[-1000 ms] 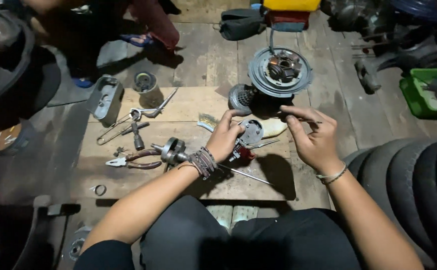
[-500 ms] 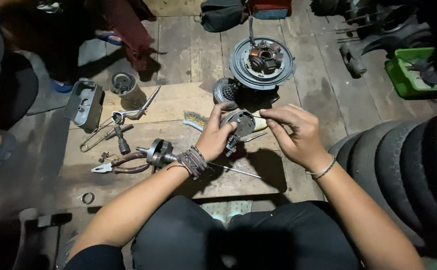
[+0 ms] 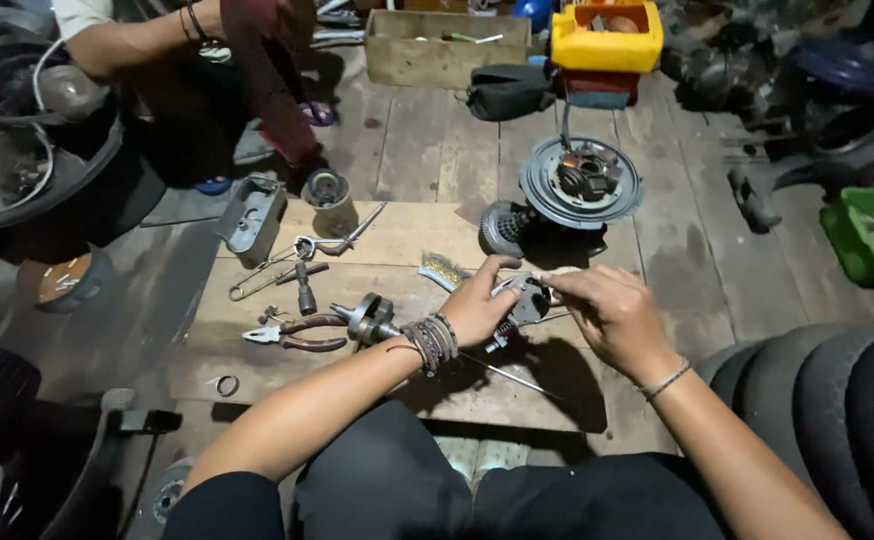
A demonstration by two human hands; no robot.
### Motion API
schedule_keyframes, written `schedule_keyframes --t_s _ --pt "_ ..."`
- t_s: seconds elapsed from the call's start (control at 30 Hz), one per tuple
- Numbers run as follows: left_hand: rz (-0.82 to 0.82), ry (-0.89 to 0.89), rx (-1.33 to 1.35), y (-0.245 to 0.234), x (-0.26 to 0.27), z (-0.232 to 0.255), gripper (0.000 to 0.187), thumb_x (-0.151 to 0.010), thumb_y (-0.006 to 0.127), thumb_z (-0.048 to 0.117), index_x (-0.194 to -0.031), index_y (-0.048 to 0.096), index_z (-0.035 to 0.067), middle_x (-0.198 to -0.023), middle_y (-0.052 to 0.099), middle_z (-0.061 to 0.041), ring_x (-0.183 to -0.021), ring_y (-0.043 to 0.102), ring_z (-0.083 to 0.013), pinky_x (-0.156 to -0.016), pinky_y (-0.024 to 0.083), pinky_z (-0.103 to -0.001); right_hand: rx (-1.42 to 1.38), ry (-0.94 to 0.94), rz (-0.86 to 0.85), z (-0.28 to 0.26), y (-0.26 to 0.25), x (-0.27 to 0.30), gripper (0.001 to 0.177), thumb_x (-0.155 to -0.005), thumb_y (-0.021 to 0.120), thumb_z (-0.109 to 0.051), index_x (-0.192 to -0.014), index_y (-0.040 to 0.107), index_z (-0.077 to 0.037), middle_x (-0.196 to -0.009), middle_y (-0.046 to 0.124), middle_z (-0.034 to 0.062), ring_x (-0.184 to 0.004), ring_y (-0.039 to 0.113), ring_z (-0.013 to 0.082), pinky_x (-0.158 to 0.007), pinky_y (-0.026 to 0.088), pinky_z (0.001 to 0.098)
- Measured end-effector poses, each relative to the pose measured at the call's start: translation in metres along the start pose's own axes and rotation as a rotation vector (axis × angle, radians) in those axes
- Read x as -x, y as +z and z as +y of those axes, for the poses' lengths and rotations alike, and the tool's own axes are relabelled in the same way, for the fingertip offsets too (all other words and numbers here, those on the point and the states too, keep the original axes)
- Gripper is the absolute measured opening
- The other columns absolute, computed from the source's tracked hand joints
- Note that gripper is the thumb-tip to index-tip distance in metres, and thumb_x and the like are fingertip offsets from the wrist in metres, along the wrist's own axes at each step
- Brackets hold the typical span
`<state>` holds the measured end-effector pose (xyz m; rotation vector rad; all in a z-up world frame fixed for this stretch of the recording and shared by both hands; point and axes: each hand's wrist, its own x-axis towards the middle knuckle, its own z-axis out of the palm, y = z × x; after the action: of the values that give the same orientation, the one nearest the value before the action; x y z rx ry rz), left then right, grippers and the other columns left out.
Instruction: Cleaning and inspecting a motorcycle carburetor component using a small pick and a wire brush on a workshop floor.
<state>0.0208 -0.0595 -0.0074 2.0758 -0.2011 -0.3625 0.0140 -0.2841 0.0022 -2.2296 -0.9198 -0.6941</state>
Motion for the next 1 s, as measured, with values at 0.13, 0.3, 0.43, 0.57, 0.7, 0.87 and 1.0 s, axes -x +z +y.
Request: schedule_keyframes --t_s 0.13,0.3,0.43,0.57,0.7,0.87,1.0 --pt "0.043 -0.021 0.037 -0.004 -0.009 -0.012 0.051 -0.091 0.055 0.042 -0.139 0.046 0.027 -0.114 0.069 -0.021 -0.121 0.061 -0.0416 -0.106 0.045 -0.052 -0.019 -0.025 0.054 -0.012 0.002 -0.007 0.014 -0.097 0.071 -0.014 -0.109 0.077 -0.016 -0.097 0.078 0.0068 -0.084 0.073 0.0332 -0.068 0.056 0.0417" --pt "0.059 0.02 0.104 -0.008 0.017 -0.001 0.047 -0.093 0.057 0.034 -0.137 0.052 0.02 -0.127 0.064 -0.027 -0.128 0.056 -0.0433 -0.111 0.041 -0.053 -0.065 -0.015 -0.042 0.002 0.021 0.0 0.016 -0.093 0.07 -0.008 -0.106 0.078 -0.014 -0.095 0.078 0.009 -0.086 0.072 0.036 -0.067 0.056 0.0447" --pt "0.046 0.078 0.121 -0.004 0.006 -0.015 0.047 -0.094 0.055 0.026 -0.139 0.05 0.013 -0.129 0.061 -0.032 -0.128 0.054 -0.0477 -0.111 0.04 -0.056 0.071 -0.092 -0.034 -0.001 0.01 0.0 0.016 -0.095 0.068 -0.01 -0.108 0.077 -0.014 -0.097 0.076 0.008 -0.086 0.071 0.0335 -0.067 0.055 0.0448" --pt "0.177 0.251 0.29 -0.014 0.001 -0.025 0.045 -0.095 0.053 0.017 -0.138 0.049 0.003 -0.134 0.056 -0.032 -0.129 0.052 -0.0468 -0.111 0.039 -0.055 0.086 -0.083 0.13 -0.005 -0.001 -0.004 0.016 -0.101 0.066 -0.011 -0.111 0.077 -0.016 -0.1 0.076 0.0035 -0.088 0.071 0.0316 -0.07 0.054 0.041" --pt "0.219 0.419 0.467 -0.018 -0.017 -0.055 0.05 -0.094 0.051 0.014 -0.142 0.044 0.002 -0.14 0.048 -0.025 -0.127 0.052 -0.0363 -0.11 0.041 -0.053 -0.101 -0.005 0.28 -0.034 -0.019 -0.02 0.015 -0.101 0.069 -0.004 -0.11 0.078 -0.011 -0.098 0.078 0.0072 -0.081 0.072 0.0353 -0.069 0.056 0.0409" --pt "0.203 0.484 0.422 -0.017 -0.007 -0.043 0.052 -0.093 0.052 0.016 -0.142 0.044 0.002 -0.139 0.048 -0.022 -0.127 0.053 -0.034 -0.11 0.041 -0.051 -0.196 -0.006 0.256 -0.043 -0.011 -0.021 0.013 -0.096 0.073 -0.003 -0.107 0.078 -0.007 -0.099 0.078 0.0115 -0.084 0.073 0.0377 -0.072 0.058 0.0435" --pt "0.158 0.476 0.38 -0.007 -0.002 -0.035 0.051 -0.092 0.055 0.017 -0.14 0.046 0.005 -0.133 0.054 -0.02 -0.124 0.059 -0.035 -0.108 0.044 -0.052 -0.243 -0.038 0.155 -0.041 -0.01 -0.019 0.014 -0.096 0.068 0.0 -0.106 0.076 -0.003 -0.097 0.077 0.0167 -0.083 0.072 0.0433 -0.072 0.056 0.0483"
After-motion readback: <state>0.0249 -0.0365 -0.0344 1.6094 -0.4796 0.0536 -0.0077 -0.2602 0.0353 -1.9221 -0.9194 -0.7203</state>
